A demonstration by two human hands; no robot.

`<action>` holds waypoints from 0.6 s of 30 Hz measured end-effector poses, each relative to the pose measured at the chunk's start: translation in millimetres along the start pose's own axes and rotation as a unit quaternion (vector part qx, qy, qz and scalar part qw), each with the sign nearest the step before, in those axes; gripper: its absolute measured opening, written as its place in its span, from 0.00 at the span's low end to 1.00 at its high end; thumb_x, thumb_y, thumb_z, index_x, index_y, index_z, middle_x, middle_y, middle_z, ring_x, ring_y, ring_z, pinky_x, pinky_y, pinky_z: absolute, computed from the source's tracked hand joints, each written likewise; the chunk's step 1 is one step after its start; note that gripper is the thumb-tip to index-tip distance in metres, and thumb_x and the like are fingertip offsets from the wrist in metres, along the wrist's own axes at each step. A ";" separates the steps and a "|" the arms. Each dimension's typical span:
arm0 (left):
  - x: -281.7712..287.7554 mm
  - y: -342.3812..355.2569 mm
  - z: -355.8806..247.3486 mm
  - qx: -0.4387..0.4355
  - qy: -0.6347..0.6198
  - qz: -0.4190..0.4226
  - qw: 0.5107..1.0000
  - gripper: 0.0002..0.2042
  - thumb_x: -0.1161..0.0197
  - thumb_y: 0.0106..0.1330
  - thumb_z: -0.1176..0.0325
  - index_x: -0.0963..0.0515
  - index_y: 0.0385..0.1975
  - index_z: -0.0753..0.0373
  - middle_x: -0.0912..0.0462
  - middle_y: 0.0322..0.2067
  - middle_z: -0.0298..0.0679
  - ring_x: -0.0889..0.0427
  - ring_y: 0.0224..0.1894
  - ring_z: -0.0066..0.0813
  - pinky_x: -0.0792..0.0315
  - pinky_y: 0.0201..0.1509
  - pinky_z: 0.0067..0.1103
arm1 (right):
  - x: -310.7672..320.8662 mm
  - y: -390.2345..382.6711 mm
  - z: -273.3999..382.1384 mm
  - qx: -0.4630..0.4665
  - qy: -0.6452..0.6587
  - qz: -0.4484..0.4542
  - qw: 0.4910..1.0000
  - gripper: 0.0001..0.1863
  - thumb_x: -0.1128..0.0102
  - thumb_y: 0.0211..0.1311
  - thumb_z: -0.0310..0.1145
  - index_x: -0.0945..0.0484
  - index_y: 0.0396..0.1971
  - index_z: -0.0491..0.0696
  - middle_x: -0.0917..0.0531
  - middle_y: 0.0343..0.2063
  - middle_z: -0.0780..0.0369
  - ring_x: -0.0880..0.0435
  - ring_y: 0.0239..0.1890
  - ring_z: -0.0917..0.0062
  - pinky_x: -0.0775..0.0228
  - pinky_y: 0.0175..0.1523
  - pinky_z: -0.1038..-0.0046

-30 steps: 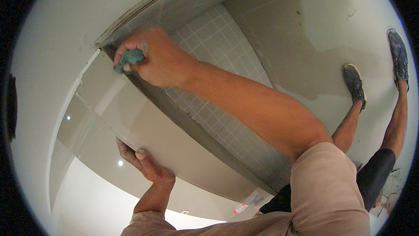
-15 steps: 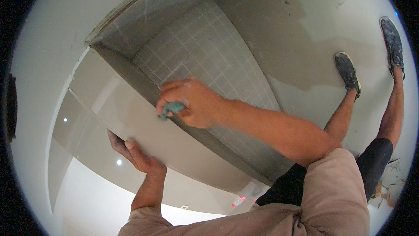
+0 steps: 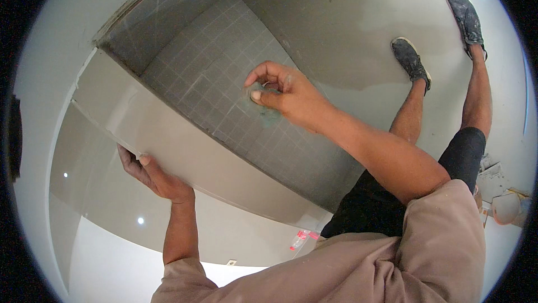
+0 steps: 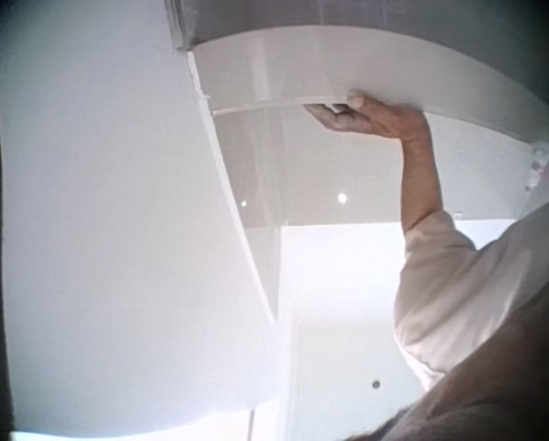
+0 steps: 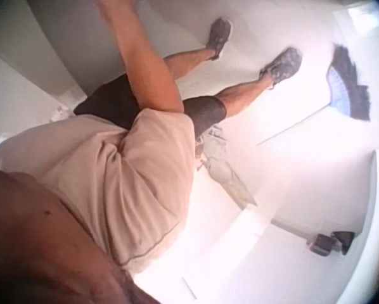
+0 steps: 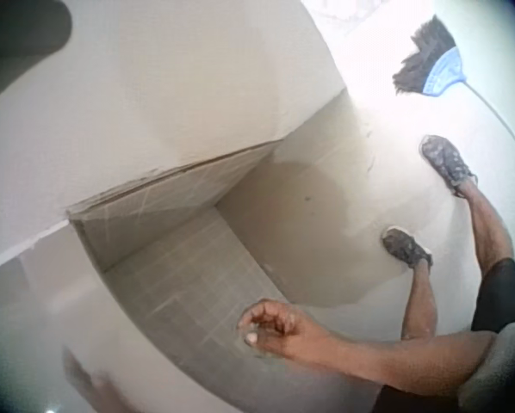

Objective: The person cleans a stainless steel sink with a cloth and then wipes down the surrounding tiled walls and countertops.

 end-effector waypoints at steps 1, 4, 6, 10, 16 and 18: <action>-1.7 -0.6 0.3 -0.011 0.001 0.000 1.000 0.36 0.55 0.78 0.45 0.49 0.72 0.69 0.44 0.68 0.48 0.42 0.71 0.38 0.45 0.76 0.36 | -0.1 2.8 -7.5 -0.004 0.023 -0.014 1.000 0.14 0.38 0.70 0.30 0.22 0.53 0.48 0.21 0.44 0.63 0.22 0.43 0.80 0.27 0.52 0.73; -1.2 -0.2 1.6 -0.017 0.003 0.003 1.000 0.35 0.54 0.78 0.45 0.49 0.71 0.69 0.43 0.67 0.48 0.41 0.71 0.38 0.43 0.75 0.35 | -20.1 1.5 -0.6 -0.032 -0.005 -0.055 0.998 0.16 0.38 0.70 0.30 0.26 0.55 0.46 0.22 0.43 0.61 0.22 0.38 0.79 0.27 0.47 0.74; -0.5 -1.9 -1.0 -0.010 0.000 0.007 1.000 0.35 0.54 0.78 0.45 0.49 0.71 0.69 0.43 0.67 0.48 0.40 0.70 0.38 0.41 0.74 0.36 | -35.1 -4.1 0.9 -0.059 -0.060 -0.085 0.993 0.17 0.38 0.70 0.30 0.28 0.56 0.45 0.21 0.42 0.59 0.22 0.36 0.78 0.26 0.44 0.74; -1.1 -0.9 -3.1 -0.016 -0.046 -0.008 0.999 0.33 0.52 0.78 0.49 0.46 0.70 0.70 0.41 0.67 0.51 0.37 0.69 0.38 0.37 0.72 0.35 | -61.4 -10.7 4.7 -0.019 -0.130 -0.145 0.981 0.18 0.37 0.67 0.29 0.29 0.54 0.42 0.20 0.42 0.54 0.19 0.36 0.70 0.24 0.42 0.67; 0.3 -0.8 -5.6 -0.039 -0.090 -0.026 0.995 0.27 0.50 0.78 0.58 0.42 0.68 0.72 0.35 0.64 0.53 0.30 0.66 0.38 0.33 0.70 0.32 | -87.1 1.4 -10.6 -0.100 -0.070 -0.188 0.974 0.25 0.30 0.57 0.28 0.29 0.53 0.42 0.20 0.41 0.52 0.18 0.42 0.65 0.25 0.44 0.64; 1.5 -1.3 -1.9 -0.040 -0.083 -0.031 0.995 0.26 0.49 0.78 0.60 0.41 0.68 0.72 0.33 0.63 0.53 0.28 0.64 0.38 0.31 0.69 0.32 | -93.7 -6.0 -15.7 -0.128 -0.041 -0.183 0.974 0.27 0.28 0.55 0.27 0.29 0.53 0.42 0.20 0.40 0.53 0.18 0.42 0.67 0.26 0.44 0.64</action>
Point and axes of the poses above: each hand's wrist, its own y-axis towards the middle knuckle, its own x-axis out of the back of the hand, z = x × y, the point moved 4 cm from there along y, towards the middle knuckle
